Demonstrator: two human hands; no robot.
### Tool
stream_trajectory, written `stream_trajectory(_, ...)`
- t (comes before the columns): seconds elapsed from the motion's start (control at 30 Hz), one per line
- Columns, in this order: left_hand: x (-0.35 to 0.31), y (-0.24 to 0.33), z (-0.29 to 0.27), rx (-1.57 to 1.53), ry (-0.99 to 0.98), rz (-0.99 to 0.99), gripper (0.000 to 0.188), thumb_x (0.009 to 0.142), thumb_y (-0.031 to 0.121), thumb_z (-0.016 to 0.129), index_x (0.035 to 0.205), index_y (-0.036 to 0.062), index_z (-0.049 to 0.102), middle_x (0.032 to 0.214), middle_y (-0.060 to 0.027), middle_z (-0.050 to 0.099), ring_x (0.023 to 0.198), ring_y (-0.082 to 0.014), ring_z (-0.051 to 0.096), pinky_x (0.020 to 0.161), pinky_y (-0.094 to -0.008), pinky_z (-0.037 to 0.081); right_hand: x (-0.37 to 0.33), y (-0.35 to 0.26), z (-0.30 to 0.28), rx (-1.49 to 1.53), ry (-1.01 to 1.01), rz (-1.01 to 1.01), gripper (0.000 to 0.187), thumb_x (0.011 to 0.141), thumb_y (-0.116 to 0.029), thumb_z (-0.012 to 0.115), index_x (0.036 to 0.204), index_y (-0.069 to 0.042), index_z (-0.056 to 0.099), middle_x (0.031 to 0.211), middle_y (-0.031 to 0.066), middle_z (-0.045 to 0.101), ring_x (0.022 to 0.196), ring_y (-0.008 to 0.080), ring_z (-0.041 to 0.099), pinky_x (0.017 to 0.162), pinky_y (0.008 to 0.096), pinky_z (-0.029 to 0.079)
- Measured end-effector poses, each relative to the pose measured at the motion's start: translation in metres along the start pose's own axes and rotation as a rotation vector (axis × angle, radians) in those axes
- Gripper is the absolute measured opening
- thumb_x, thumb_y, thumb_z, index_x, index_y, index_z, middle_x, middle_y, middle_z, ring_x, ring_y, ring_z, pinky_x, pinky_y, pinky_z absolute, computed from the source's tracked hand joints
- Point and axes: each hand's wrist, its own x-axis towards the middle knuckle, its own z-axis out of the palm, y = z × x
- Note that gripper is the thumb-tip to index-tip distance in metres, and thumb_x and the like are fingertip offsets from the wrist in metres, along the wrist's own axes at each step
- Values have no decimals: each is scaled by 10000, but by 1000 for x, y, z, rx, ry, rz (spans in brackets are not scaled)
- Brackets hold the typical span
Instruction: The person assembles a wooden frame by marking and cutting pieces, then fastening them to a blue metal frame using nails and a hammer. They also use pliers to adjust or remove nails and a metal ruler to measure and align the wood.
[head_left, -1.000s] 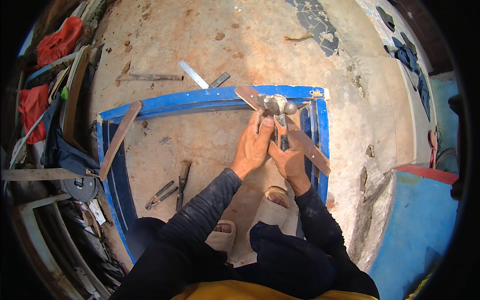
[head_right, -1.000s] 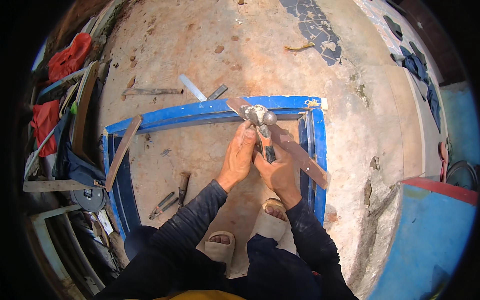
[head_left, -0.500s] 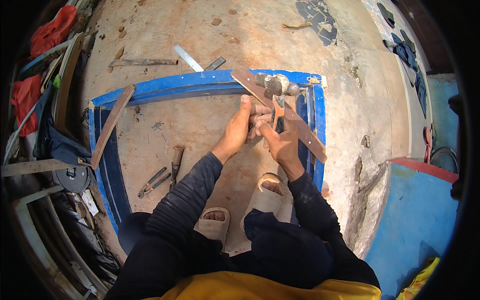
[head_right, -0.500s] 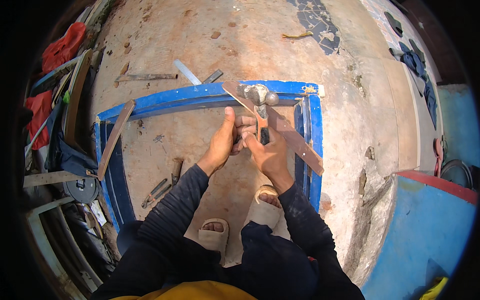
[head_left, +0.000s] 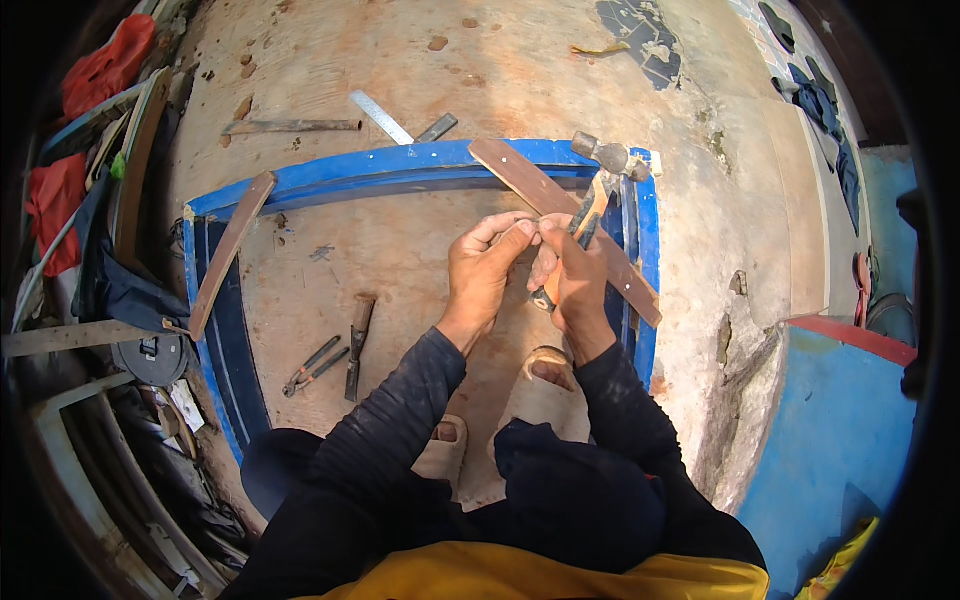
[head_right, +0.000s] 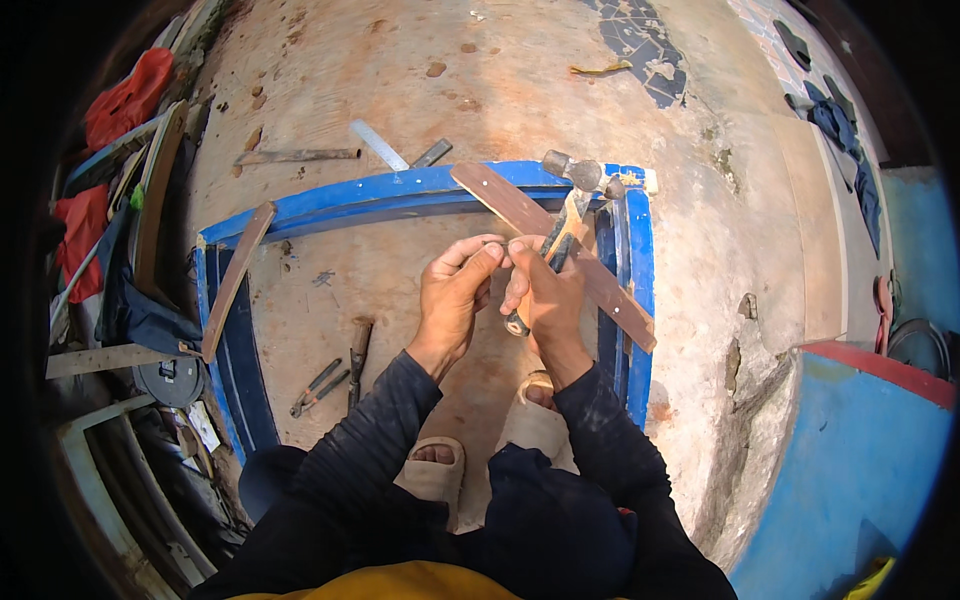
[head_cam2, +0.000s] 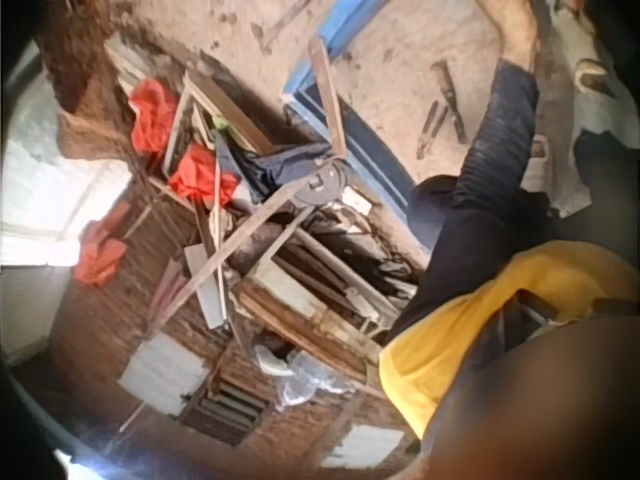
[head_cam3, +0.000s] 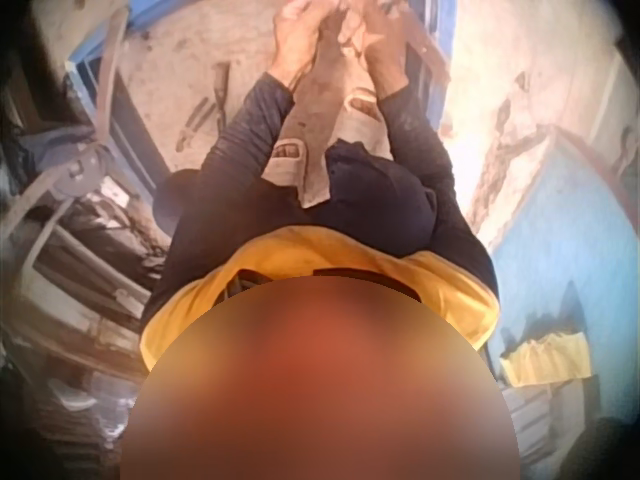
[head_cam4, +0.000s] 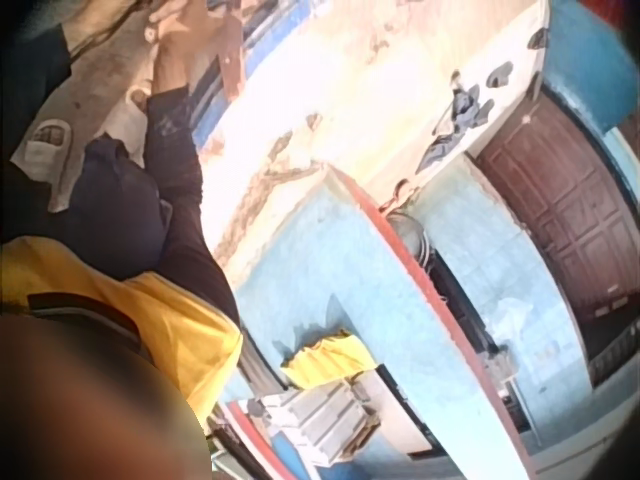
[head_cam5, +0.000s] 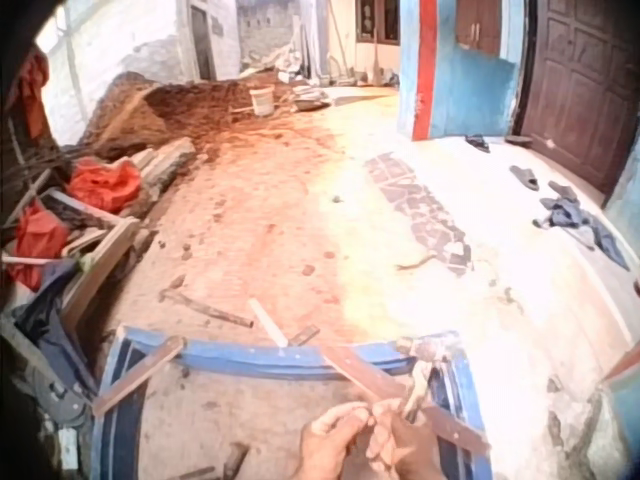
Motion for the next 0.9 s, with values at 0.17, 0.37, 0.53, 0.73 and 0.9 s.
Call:
stream_trajectory(0.17,76,38,-34,236,98,245,194,1041,198,744,1134,34,792,898,35,695,765,-50,564,693,-226,458,14,-12,-8,-475,94,-178,548,1033,-274,708,1472,29,583,673,-5,563,486,97,532,438,283,456)
stream_trajectory(0.37,136,45,-67,667,-79,320,267,1057,256,688,1117,11,776,848,0,682,773,-86,583,729,-268,487,28,-26,-23,-768,54,77,456,1026,-295,714,1374,-9,639,707,13,600,518,121,533,492,327,441)
stream_trajectory(0.53,139,39,-69,687,-83,344,270,1066,255,670,1094,4,766,847,-4,679,788,-94,598,745,-281,495,27,-29,-22,-853,37,47,358,1019,-301,738,1199,2,680,657,25,585,496,128,560,467,338,447)
stream_trajectory(0.73,138,39,-70,772,-90,391,261,1076,236,646,1082,-1,755,874,-33,700,819,-125,628,780,-306,511,26,-31,-21,-801,25,92,376,1011,-312,743,1198,7,674,620,29,572,479,137,571,460,342,451)
stream_trajectory(0.9,136,36,-69,829,-66,432,265,1078,245,646,1125,10,761,919,-82,743,877,-178,686,832,-346,539,28,-31,-21,-806,7,79,389,1009,-317,728,1205,13,666,619,32,570,487,137,579,464,339,459)
